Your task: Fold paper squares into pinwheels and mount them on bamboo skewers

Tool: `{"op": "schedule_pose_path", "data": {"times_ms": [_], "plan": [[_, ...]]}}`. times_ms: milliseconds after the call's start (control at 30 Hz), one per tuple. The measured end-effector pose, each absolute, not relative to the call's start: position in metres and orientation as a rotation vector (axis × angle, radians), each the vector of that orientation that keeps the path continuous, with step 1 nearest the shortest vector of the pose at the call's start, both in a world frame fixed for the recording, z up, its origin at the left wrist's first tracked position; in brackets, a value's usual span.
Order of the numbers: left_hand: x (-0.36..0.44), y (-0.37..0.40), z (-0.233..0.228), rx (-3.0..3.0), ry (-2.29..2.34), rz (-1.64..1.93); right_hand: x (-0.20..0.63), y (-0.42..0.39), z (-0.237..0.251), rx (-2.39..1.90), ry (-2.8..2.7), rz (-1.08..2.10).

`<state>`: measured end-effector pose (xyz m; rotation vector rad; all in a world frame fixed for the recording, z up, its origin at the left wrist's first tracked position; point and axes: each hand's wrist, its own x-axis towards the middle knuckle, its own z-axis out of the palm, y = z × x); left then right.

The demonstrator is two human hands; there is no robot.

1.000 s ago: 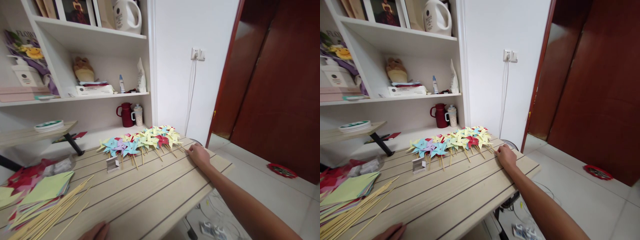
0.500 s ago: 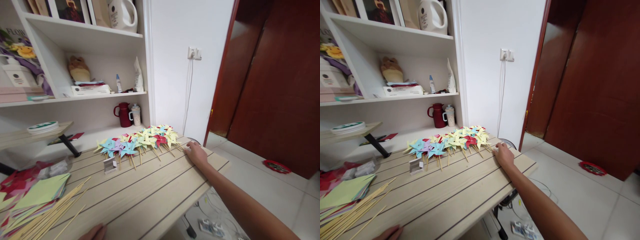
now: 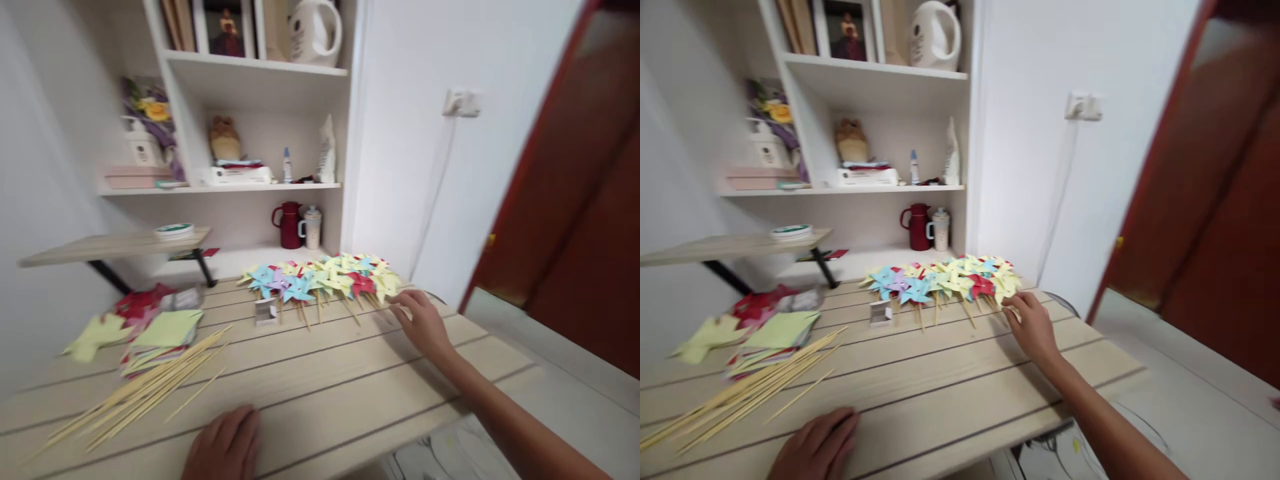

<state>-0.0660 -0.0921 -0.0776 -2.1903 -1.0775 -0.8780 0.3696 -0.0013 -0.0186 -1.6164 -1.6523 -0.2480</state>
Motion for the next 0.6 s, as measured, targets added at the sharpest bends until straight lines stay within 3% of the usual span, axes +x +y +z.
{"op": "schedule_pose_path", "data": {"times_ms": [300,467,600], "plan": [[-0.033,-0.132,-0.043,-2.337,-1.677,-0.723,0.206,-0.018,0.009,-0.951,-2.463,0.233],[-0.039,-0.136,-0.039,-2.501,-1.745,-0.939,0.134,-0.024,-0.003,-0.727,-2.752,0.140],[-0.059,-0.137,-0.035,-2.681,-1.628,-1.341,0.114,-0.009,-0.020,-0.624,-2.668,0.424]]}}
